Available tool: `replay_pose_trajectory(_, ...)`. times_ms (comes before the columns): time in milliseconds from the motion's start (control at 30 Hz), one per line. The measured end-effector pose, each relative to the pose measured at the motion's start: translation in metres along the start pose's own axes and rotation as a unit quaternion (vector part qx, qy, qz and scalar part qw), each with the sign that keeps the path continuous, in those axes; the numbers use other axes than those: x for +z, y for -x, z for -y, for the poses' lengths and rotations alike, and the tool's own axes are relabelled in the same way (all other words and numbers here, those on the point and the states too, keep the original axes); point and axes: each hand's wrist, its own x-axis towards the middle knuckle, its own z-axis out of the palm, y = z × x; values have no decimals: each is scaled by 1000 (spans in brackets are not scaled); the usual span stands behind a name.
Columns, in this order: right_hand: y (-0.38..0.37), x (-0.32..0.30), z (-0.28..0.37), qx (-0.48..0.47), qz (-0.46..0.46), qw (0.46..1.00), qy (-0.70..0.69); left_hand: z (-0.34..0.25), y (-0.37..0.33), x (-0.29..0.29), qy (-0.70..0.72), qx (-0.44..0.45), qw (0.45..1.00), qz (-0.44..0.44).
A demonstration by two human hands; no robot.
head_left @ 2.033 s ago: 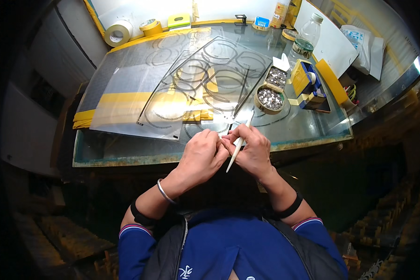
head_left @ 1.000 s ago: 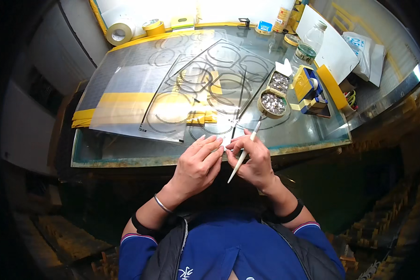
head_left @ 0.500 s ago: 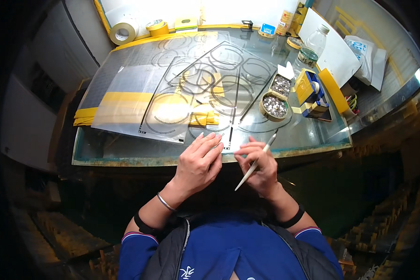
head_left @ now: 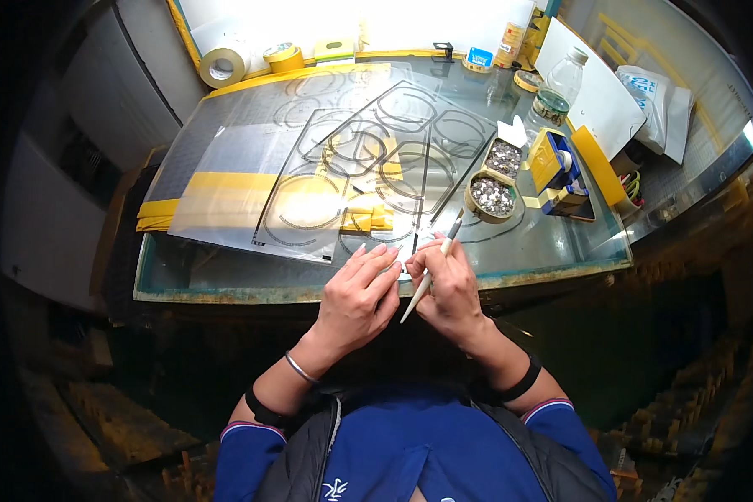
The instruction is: Using a stylus tool to pick up small metal components and place them into a patterned plastic template, followed by handling printed film sheets.
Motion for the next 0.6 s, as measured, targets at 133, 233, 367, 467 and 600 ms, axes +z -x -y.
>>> replay_pose_trajectory(133,3,3,-12,-53,1,998,-19,-2,-2,0,2,-3,1000,1)
replay_pose_trajectory(233,5,2,-14,-69,3,996,-53,-1,-3,0,0,-5,1000,2)
replay_pose_trajectory(367,6,-7,-12,-110,22,990,-83,-2,-3,-2,7,-6,1000,9)
replay_pose_trajectory(467,15,-14,-11,-120,15,985,-119,-1,-3,-2,6,-6,1000,7)
replay_pose_trajectory(600,35,-33,-15,-75,-69,984,-146,0,-1,-3,10,-14,1000,-11)
